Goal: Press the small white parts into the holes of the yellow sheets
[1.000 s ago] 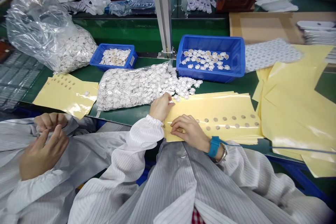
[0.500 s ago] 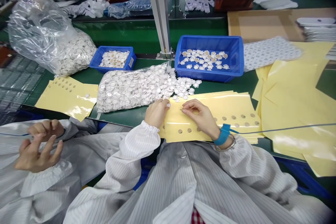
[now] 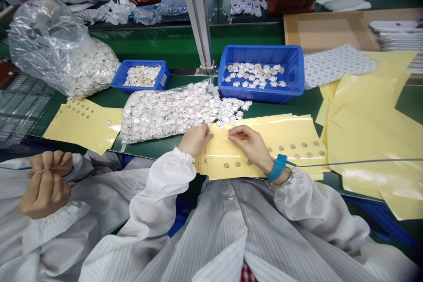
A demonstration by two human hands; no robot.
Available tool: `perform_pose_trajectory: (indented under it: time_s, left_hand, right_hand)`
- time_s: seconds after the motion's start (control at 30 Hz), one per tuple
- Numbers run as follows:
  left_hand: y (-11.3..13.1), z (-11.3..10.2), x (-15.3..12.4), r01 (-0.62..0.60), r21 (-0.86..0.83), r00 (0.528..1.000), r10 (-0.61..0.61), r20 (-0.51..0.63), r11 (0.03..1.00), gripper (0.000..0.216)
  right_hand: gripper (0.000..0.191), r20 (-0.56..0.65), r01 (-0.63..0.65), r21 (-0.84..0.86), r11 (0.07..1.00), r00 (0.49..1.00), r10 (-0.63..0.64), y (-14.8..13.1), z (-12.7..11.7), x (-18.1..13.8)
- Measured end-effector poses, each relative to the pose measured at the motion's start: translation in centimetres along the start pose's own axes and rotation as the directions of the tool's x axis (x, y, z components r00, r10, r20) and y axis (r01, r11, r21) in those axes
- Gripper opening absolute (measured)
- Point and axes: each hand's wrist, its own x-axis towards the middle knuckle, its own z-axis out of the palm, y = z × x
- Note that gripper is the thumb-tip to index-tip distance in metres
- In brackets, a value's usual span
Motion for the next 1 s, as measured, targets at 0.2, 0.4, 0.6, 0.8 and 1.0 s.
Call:
perform_pose_trajectory:
  time_s: [0.2,0.4,0.6,0.8,1.0]
  left_hand:
    - [1.4,0.9,-1.6,0.017,-0.607,0.998,0.023,0.058,0.794,0.023]
    - [2.3,3.0,-2.5,0.197,-0.835,0.978,-0.160,0.132,0.513,0.021]
    - [2.3,3.0,-2.5,0.219,-0.821,0.974,-0.162,0.156,0.527,0.020]
    - [1.8,3.5,-2.4,0.180,-0.825,0.982,-0.144,0.120,0.536,0.021]
    - [1.5,3.8,-2.2,0.173,-0.824,0.984,-0.128,0.123,0.539,0.023]
  right_hand:
    - [0.024,-0.024,0.040,0.009,0.999,0.999,-0.040,-1.0,0.0,0.0]
    - [0.013,0.034,-0.084,0.085,0.993,0.996,0.082,-0.8,-0.2,0.3]
    - [0.013,0.083,-0.108,-0.013,0.994,0.991,0.109,-0.7,0.1,0.2]
    - [0.012,0.095,-0.112,-0.056,0.992,0.989,0.117,-0.8,0.2,0.2]
    - [0.009,0.084,-0.072,-0.068,0.995,0.993,0.078,-0.3,0.4,0.3]
